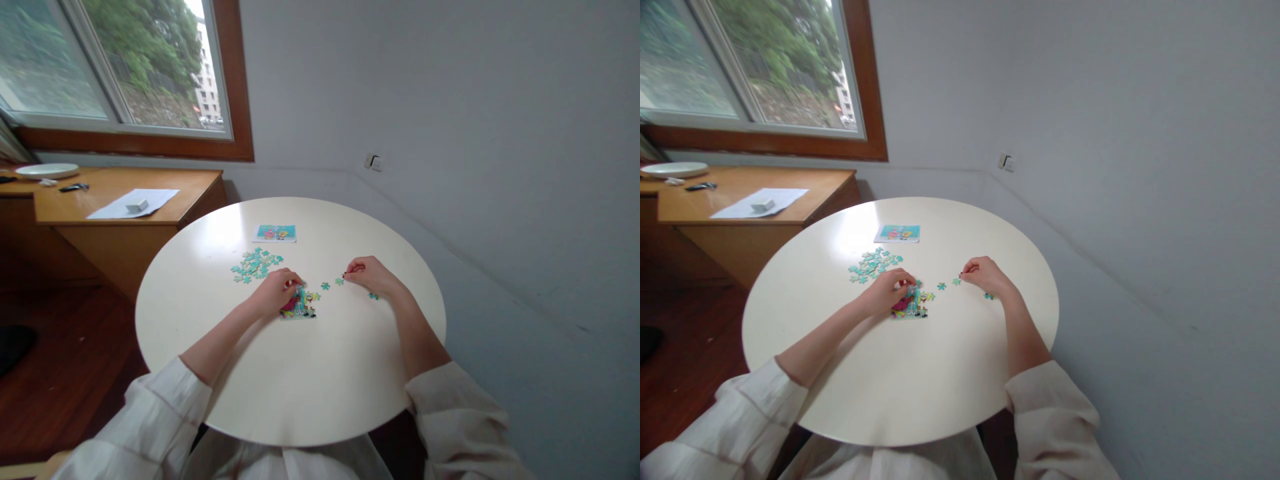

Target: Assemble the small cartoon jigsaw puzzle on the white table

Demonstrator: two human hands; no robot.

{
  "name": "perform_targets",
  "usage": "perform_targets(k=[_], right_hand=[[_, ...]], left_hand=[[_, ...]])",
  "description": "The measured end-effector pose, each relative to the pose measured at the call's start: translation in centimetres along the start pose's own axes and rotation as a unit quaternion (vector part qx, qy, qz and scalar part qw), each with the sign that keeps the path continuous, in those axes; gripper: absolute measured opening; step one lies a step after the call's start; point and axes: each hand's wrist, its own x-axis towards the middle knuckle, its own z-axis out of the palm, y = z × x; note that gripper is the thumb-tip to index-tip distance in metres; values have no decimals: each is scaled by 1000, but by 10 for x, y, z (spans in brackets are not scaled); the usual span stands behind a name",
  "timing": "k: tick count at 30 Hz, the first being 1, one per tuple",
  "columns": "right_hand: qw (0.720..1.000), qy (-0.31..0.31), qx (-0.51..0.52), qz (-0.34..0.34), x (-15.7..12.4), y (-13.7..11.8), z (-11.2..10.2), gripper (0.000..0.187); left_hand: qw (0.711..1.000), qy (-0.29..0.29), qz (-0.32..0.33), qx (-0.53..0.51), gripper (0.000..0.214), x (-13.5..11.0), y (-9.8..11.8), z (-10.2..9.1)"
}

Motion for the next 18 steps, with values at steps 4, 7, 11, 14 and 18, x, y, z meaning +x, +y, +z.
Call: perform_targets(k=[4, 7, 11, 14, 18], right_hand=[[989, -72, 125, -37, -4, -23, 29, 22], [977, -131, 158, -64, -7, -34, 49, 23], [974, -127, 175, -66, -10, -38, 60, 24], [976, -124, 171, -55, -12, -40, 61, 25], [972, -138, 184, -53, -14, -42, 62, 25]], left_hand=[[995, 21, -25, -95, 21, 1, 3, 2], [983, 16, -32, -180, 26, 2, 5, 3], [975, -23, -25, -221, 22, 1, 8, 5], [974, -37, -25, -221, 20, 0, 11, 6], [970, -45, -34, -237, 21, -1, 13, 8]])
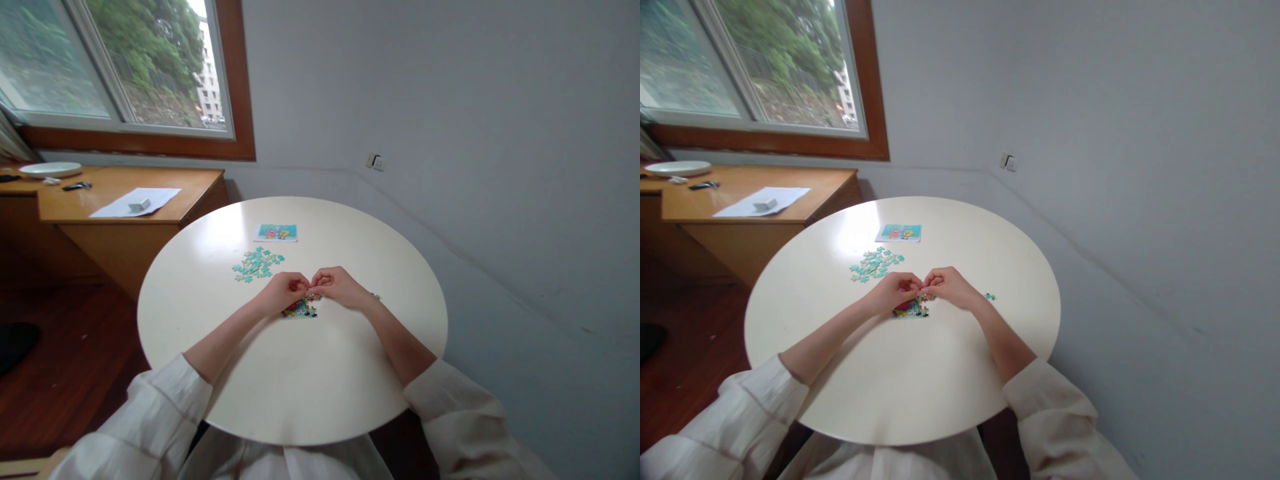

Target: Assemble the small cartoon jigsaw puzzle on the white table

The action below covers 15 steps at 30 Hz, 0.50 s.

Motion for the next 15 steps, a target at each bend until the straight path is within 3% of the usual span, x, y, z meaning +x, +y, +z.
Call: perform_targets(k=[10, 15], right_hand=[[999, 36, -30, -16, 2, 2, -4, 20], [998, 41, -36, -22, 3, 4, -4, 18]], left_hand=[[999, 4, -24, -23, 12, -1, 2, 0], [1000, 3, -4, 17, 11, -1, 1, 3]])
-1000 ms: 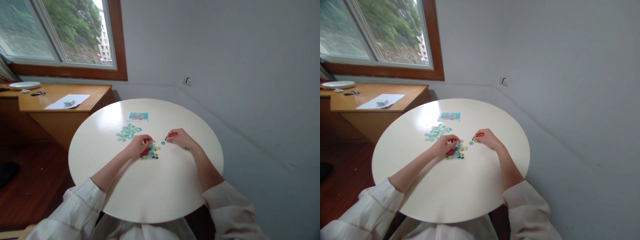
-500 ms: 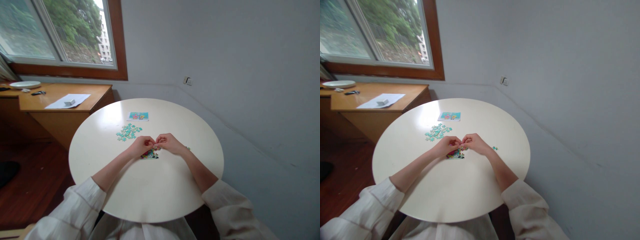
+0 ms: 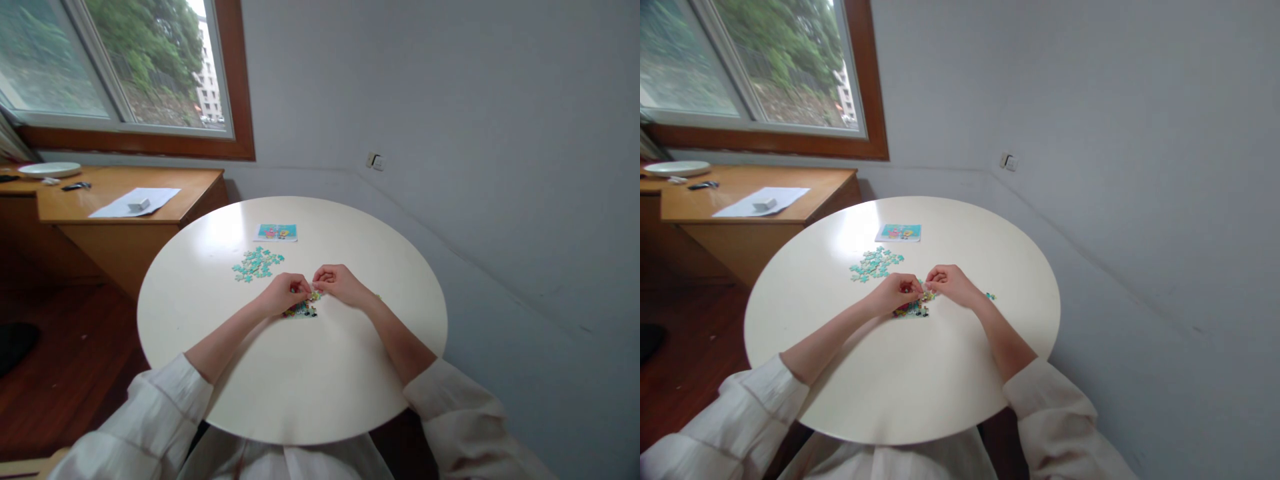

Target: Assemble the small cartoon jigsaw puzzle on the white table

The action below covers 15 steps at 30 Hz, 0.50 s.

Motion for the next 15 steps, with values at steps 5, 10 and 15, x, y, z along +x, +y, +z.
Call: perform_targets(k=[5, 10, 15], right_hand=[[1000, 1, -10, -3, 1, 0, 0, 18], [1000, -2, -20, -8, 1, 2, 0, 17], [1000, -7, -25, -9, 1, 4, 0, 15]], left_hand=[[1000, 6, -13, 26, 12, 0, -2, 4], [999, -2, -50, -9, 13, -1, -1, 7], [997, 3, -76, -19, 10, -1, 5, 8]])
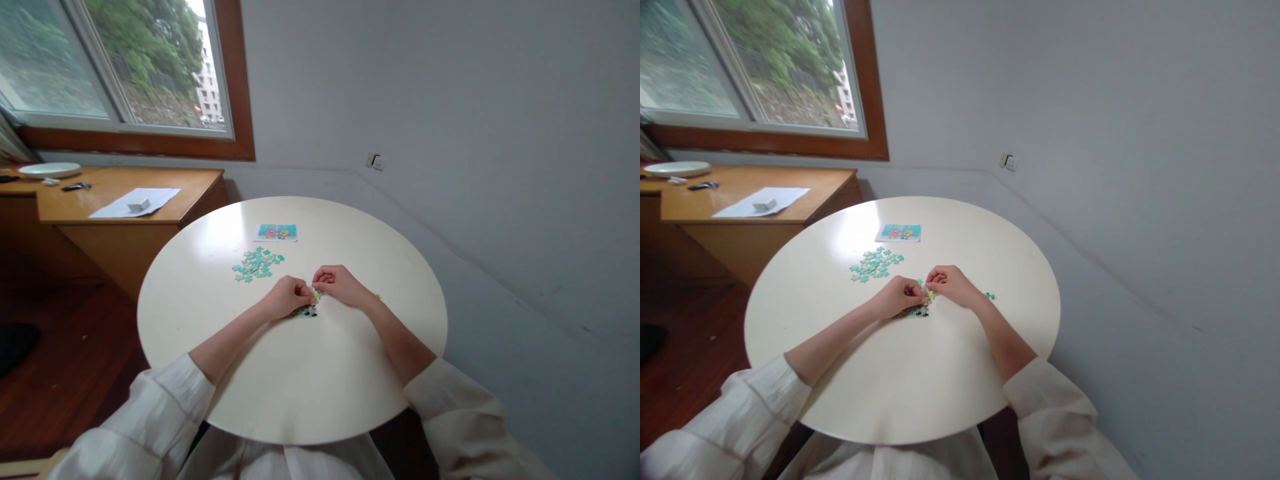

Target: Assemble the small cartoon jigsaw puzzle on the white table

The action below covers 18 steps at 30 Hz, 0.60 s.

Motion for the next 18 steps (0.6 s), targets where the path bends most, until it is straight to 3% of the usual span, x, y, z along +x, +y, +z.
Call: perform_targets(k=[12, 18], right_hand=[[1000, -3, -11, -4, -1, -3, 0, 13], [1000, -2, -10, -1, -1, -2, 0, 15]], left_hand=[[1000, -6, -11, -27, 18, 3, -6, 3], [999, 7, 18, 26, 15, 4, -11, 2]])
